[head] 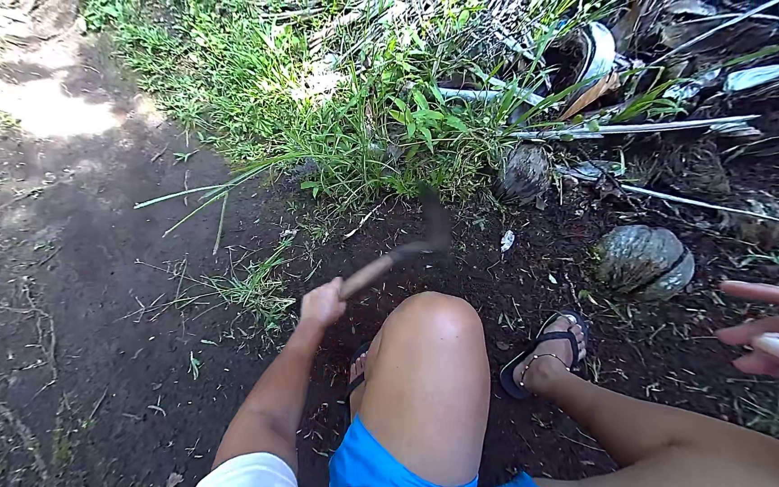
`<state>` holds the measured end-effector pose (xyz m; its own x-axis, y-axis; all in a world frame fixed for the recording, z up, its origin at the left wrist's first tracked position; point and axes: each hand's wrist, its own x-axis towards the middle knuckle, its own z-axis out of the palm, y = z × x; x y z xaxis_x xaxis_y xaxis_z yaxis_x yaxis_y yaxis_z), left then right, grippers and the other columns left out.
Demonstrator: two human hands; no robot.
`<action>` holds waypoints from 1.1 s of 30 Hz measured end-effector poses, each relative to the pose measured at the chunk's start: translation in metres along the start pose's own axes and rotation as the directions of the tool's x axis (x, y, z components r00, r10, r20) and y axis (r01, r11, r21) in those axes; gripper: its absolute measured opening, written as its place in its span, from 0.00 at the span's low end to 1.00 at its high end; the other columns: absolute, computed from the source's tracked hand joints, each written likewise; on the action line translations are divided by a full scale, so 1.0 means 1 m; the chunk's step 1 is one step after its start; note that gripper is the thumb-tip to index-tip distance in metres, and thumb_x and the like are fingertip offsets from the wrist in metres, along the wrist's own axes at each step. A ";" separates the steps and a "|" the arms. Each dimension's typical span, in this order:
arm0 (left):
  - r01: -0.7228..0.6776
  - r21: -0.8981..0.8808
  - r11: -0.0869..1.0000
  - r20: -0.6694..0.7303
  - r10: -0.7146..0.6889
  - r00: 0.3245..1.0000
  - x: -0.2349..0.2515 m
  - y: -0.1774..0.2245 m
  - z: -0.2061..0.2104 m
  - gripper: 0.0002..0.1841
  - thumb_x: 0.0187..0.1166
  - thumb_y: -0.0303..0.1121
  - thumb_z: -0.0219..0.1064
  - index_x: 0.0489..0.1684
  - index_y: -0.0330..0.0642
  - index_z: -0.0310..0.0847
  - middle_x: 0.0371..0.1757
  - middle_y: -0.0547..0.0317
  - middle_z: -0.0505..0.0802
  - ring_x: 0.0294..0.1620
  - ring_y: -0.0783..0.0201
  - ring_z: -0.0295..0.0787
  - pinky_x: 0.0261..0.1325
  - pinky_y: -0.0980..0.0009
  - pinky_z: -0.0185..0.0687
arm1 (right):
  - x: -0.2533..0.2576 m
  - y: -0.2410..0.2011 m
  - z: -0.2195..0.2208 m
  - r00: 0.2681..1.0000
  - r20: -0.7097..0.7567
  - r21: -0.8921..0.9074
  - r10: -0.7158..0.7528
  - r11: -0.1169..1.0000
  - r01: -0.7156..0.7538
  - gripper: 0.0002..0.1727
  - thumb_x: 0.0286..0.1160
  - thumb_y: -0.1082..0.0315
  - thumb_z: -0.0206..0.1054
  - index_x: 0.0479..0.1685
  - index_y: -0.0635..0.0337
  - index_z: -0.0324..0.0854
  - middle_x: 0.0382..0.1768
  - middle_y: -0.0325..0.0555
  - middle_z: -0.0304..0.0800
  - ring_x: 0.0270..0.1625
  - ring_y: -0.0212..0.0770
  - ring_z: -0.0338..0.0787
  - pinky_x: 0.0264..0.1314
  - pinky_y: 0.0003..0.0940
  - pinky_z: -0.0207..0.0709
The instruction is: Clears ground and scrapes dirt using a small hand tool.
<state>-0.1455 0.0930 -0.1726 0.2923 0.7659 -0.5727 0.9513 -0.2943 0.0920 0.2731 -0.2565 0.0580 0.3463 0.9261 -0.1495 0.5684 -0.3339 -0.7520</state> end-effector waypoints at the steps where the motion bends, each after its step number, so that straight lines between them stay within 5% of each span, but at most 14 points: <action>1: 0.140 -0.045 0.989 0.048 -0.138 0.989 0.008 -0.027 0.007 0.28 0.74 0.43 0.68 0.76 0.49 0.76 0.67 0.41 0.90 0.70 0.39 0.86 0.66 0.32 0.79 | 0.000 0.002 0.000 1.000 0.005 0.008 -0.004 1.000 0.003 0.32 0.86 0.53 0.64 0.83 0.61 0.69 0.49 0.50 0.94 0.42 0.39 0.96 0.46 0.36 0.92; 4: 0.404 -0.101 0.909 0.137 -0.389 0.911 0.004 -0.088 0.032 0.27 0.75 0.44 0.68 0.73 0.46 0.78 0.68 0.41 0.89 0.71 0.40 0.86 0.66 0.32 0.78 | 0.001 0.000 0.000 1.000 0.013 0.022 0.008 1.000 -0.008 0.32 0.85 0.53 0.63 0.84 0.61 0.68 0.50 0.51 0.93 0.43 0.39 0.95 0.47 0.36 0.92; 8: 0.401 -0.105 0.910 0.126 -0.388 0.913 -0.035 -0.080 0.053 0.24 0.73 0.42 0.68 0.70 0.50 0.79 0.63 0.44 0.92 0.66 0.43 0.89 0.62 0.35 0.81 | 0.004 -0.001 0.002 0.999 0.049 0.029 -0.022 0.999 0.020 0.33 0.85 0.51 0.64 0.83 0.61 0.69 0.50 0.50 0.94 0.43 0.38 0.95 0.46 0.36 0.92; 13: 0.038 -0.072 0.997 0.119 -0.029 0.992 -0.050 -0.006 0.034 0.24 0.78 0.41 0.65 0.73 0.47 0.76 0.63 0.44 0.92 0.65 0.42 0.89 0.63 0.35 0.81 | 0.015 -0.007 0.008 0.997 0.063 0.036 -0.048 0.998 0.046 0.33 0.85 0.51 0.64 0.83 0.61 0.69 0.49 0.49 0.94 0.42 0.39 0.96 0.46 0.36 0.92; 16: -0.237 0.010 0.972 0.035 0.236 0.971 -0.043 0.035 -0.002 0.21 0.77 0.41 0.65 0.67 0.44 0.78 0.60 0.43 0.92 0.62 0.41 0.90 0.59 0.35 0.81 | 0.018 -0.017 0.009 0.997 0.070 0.006 -0.020 1.000 0.019 0.33 0.85 0.51 0.63 0.83 0.61 0.68 0.50 0.51 0.94 0.43 0.41 0.96 0.47 0.37 0.91; 18: -0.283 0.064 0.957 0.000 0.284 0.959 -0.027 0.038 -0.019 0.21 0.76 0.41 0.66 0.64 0.44 0.79 0.58 0.43 0.93 0.61 0.41 0.90 0.59 0.36 0.81 | 0.018 -0.018 0.009 0.998 0.057 -0.006 -0.022 1.000 0.022 0.32 0.86 0.52 0.62 0.83 0.62 0.69 0.49 0.51 0.94 0.42 0.41 0.96 0.47 0.37 0.92; 20: -0.161 0.057 0.985 -0.012 0.162 0.987 -0.006 0.012 -0.015 0.23 0.75 0.42 0.66 0.68 0.45 0.78 0.59 0.43 0.93 0.63 0.41 0.90 0.60 0.35 0.81 | 0.018 -0.016 0.009 0.999 0.048 -0.009 -0.018 1.000 0.018 0.32 0.85 0.52 0.63 0.83 0.60 0.69 0.49 0.50 0.94 0.42 0.41 0.96 0.47 0.38 0.92; 22: 0.124 -0.047 0.991 0.037 -0.122 0.992 0.007 -0.038 0.012 0.27 0.75 0.44 0.67 0.73 0.46 0.77 0.64 0.41 0.91 0.67 0.40 0.88 0.63 0.33 0.80 | 0.016 -0.019 0.008 0.999 0.048 -0.009 -0.001 1.000 0.001 0.32 0.85 0.52 0.63 0.84 0.60 0.69 0.49 0.50 0.94 0.43 0.41 0.96 0.47 0.37 0.92; 24: 0.388 -0.146 0.910 0.116 -0.374 0.920 -0.001 -0.087 0.048 0.30 0.75 0.45 0.70 0.76 0.43 0.76 0.68 0.38 0.89 0.70 0.39 0.86 0.67 0.32 0.79 | 0.013 -0.015 0.007 0.999 0.041 0.001 -0.006 1.000 0.006 0.33 0.85 0.52 0.63 0.84 0.60 0.69 0.50 0.50 0.94 0.43 0.39 0.96 0.48 0.36 0.92; 26: 0.511 -0.175 0.842 0.147 -0.491 0.859 -0.023 -0.112 0.075 0.29 0.73 0.41 0.70 0.76 0.44 0.74 0.68 0.39 0.89 0.70 0.40 0.87 0.66 0.35 0.81 | 0.011 -0.007 0.005 0.999 0.035 0.010 -0.018 1.000 0.017 0.32 0.85 0.51 0.63 0.83 0.59 0.69 0.49 0.49 0.94 0.43 0.39 0.96 0.47 0.36 0.92; 30: 0.490 -0.153 0.858 0.148 -0.470 0.870 -0.067 -0.089 0.085 0.25 0.75 0.39 0.68 0.72 0.48 0.77 0.63 0.43 0.92 0.65 0.42 0.90 0.62 0.37 0.83 | 0.014 -0.013 0.007 0.996 0.080 0.033 -0.031 0.999 0.029 0.32 0.85 0.52 0.64 0.83 0.60 0.69 0.50 0.49 0.94 0.44 0.40 0.96 0.48 0.36 0.92; 33: 0.283 -0.120 0.952 0.141 -0.266 0.954 -0.070 -0.045 0.069 0.27 0.76 0.40 0.67 0.77 0.49 0.74 0.64 0.44 0.92 0.66 0.41 0.90 0.63 0.35 0.82 | 0.019 -0.021 0.010 0.995 0.089 0.028 -0.048 0.999 0.046 0.32 0.85 0.52 0.63 0.83 0.62 0.69 0.50 0.50 0.94 0.43 0.39 0.95 0.47 0.35 0.91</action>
<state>-0.2152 0.0127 -0.1926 0.0121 0.7279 -0.6855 0.9997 0.0055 0.0235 0.2605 -0.2304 0.0646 0.2507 0.9532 -0.1692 0.5623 -0.2857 -0.7761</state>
